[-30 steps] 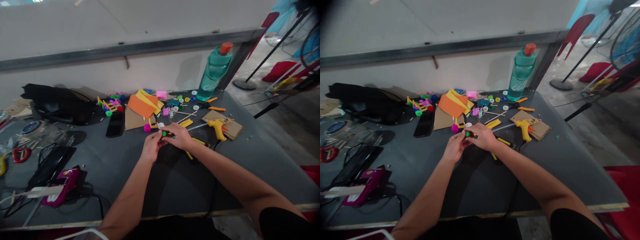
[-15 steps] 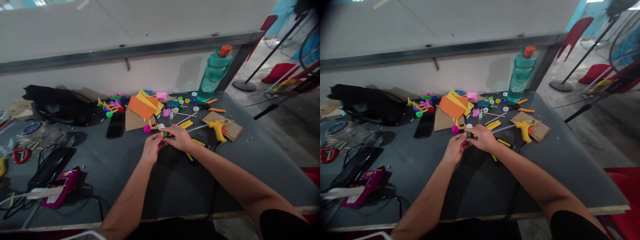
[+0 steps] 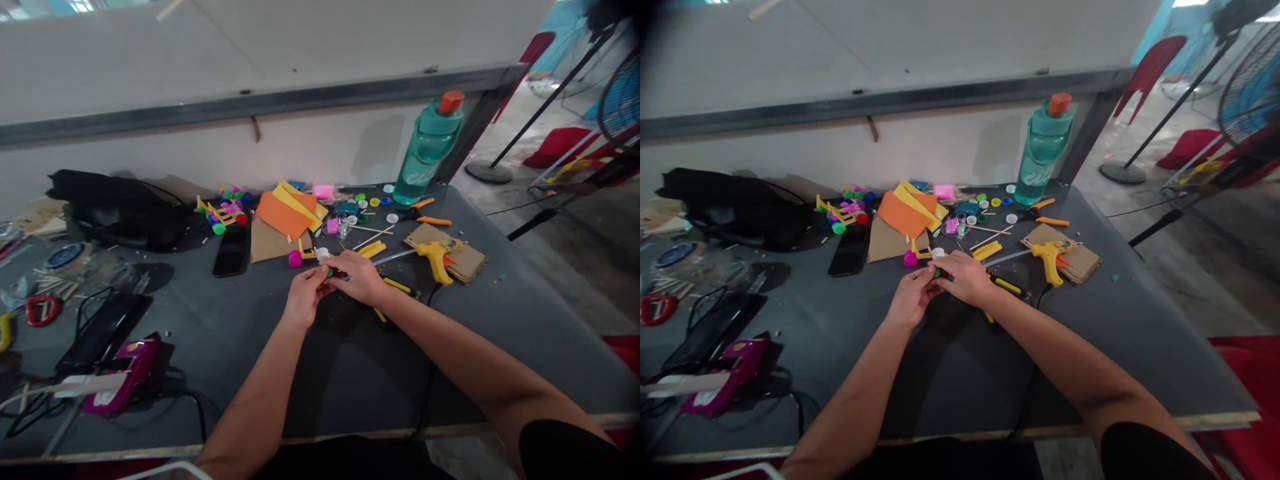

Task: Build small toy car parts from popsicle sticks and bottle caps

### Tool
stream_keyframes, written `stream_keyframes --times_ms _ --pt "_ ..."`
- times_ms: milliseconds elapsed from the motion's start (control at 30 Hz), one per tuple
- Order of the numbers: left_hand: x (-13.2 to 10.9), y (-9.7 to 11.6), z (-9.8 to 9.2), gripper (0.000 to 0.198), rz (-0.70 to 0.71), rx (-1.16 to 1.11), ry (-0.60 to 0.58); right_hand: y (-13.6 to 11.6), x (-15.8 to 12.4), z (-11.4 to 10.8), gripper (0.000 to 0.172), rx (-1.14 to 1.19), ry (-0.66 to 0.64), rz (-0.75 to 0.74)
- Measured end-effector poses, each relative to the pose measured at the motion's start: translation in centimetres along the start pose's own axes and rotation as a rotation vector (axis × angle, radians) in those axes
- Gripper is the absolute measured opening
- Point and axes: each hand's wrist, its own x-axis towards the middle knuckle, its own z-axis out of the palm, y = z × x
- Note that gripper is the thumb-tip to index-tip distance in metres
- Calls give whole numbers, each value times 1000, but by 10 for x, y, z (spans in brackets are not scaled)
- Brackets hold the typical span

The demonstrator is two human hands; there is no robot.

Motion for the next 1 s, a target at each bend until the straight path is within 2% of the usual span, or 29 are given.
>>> stream_keyframes --times_ms 333,567,767,1000 --pt "1 -3 0 28 21 30 -2 0 -1 0 24 -45 29 33" --pt "1 -2 -2 26 30 86 -10 1 -1 -1 32 -40 0 1" --pt "0 1 0 31 -1 -10 -20 -1 1 -4 24 -59 13 21" --pt "1 0 0 27 9 29 -8 2 -1 -1 22 -39 23 -7"
